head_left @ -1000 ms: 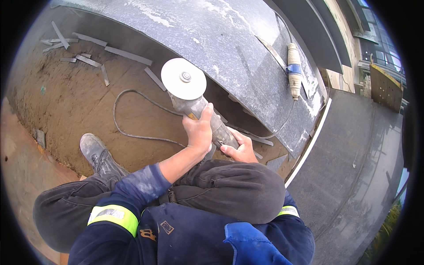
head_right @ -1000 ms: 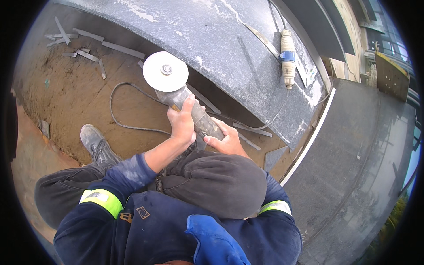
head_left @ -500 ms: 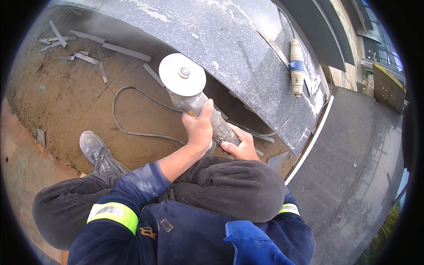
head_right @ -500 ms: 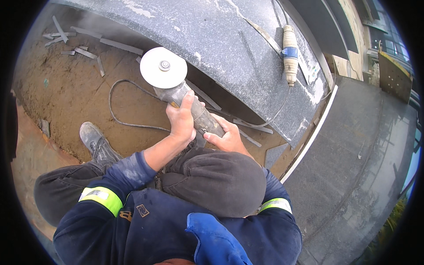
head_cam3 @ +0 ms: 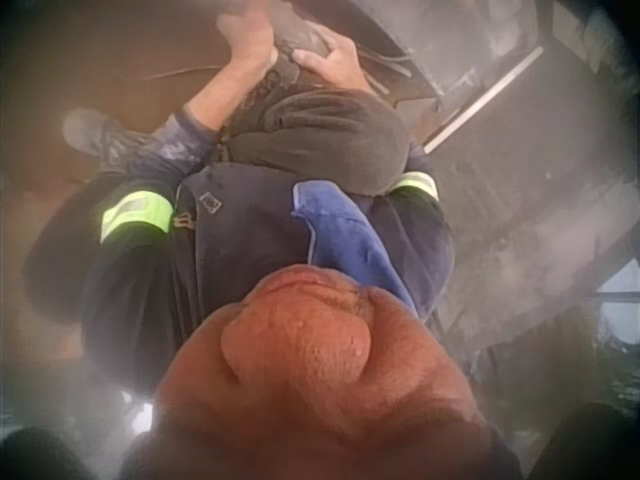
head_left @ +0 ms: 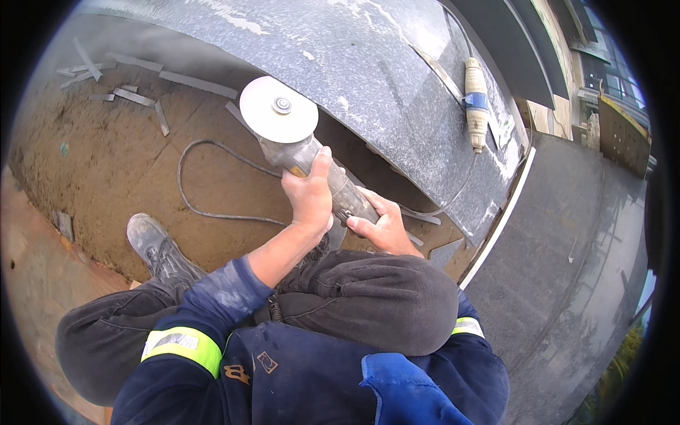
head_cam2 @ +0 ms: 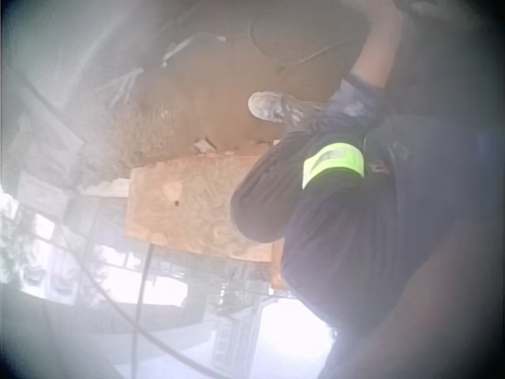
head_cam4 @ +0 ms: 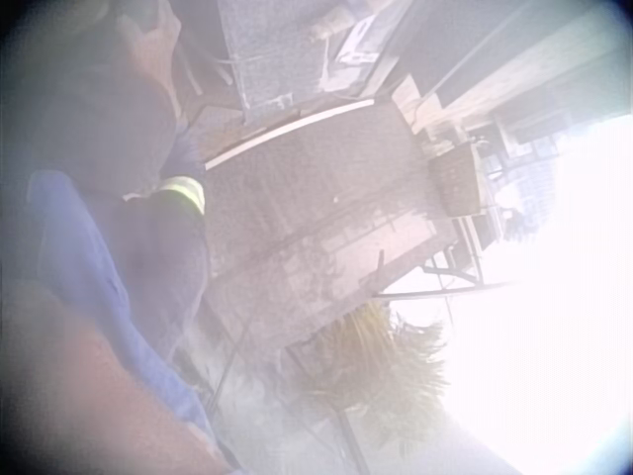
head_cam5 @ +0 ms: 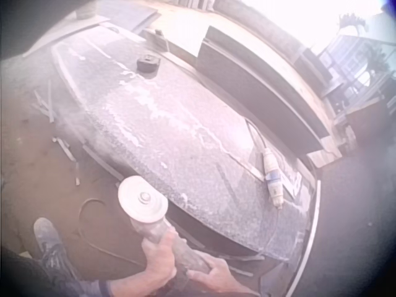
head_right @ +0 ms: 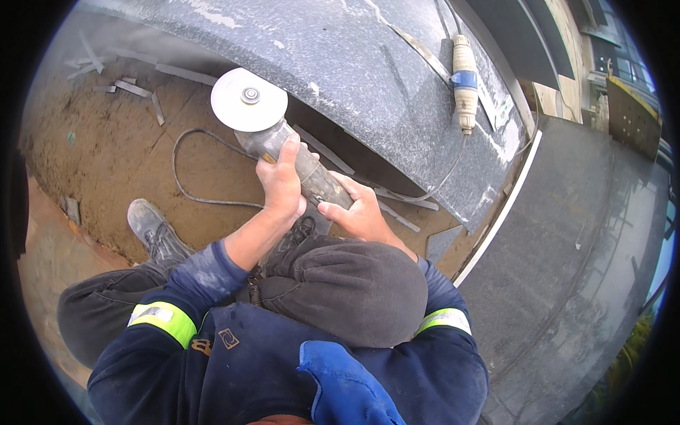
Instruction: The person uses an angle grinder to smooth the surface of a large stone slab. The person holds the tool with both hands and moves it along the slab's surface, generating dust.
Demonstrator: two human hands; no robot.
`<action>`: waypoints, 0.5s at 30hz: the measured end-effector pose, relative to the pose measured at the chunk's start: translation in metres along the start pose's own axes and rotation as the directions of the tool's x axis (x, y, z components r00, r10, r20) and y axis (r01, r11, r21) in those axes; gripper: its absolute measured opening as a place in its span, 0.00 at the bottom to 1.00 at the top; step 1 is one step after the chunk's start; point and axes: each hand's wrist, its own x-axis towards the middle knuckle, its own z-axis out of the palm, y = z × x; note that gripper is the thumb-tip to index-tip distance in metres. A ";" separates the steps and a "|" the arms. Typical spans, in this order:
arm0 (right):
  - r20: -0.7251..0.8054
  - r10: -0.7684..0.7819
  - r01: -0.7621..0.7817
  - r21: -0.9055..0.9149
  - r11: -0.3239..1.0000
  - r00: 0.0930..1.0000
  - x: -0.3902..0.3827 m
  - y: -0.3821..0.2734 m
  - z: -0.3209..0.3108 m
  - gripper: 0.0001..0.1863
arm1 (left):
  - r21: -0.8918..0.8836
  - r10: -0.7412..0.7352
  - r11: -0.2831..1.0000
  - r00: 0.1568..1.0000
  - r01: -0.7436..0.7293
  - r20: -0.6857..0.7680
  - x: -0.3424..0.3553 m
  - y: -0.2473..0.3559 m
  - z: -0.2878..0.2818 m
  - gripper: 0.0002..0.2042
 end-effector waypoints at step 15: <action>0.034 -0.043 0.041 0.055 0.998 0.999 0.019 -0.002 0.010 0.29 | 0.005 -0.019 1.000 1.000 0.019 0.008 0.014 0.023 0.003 0.14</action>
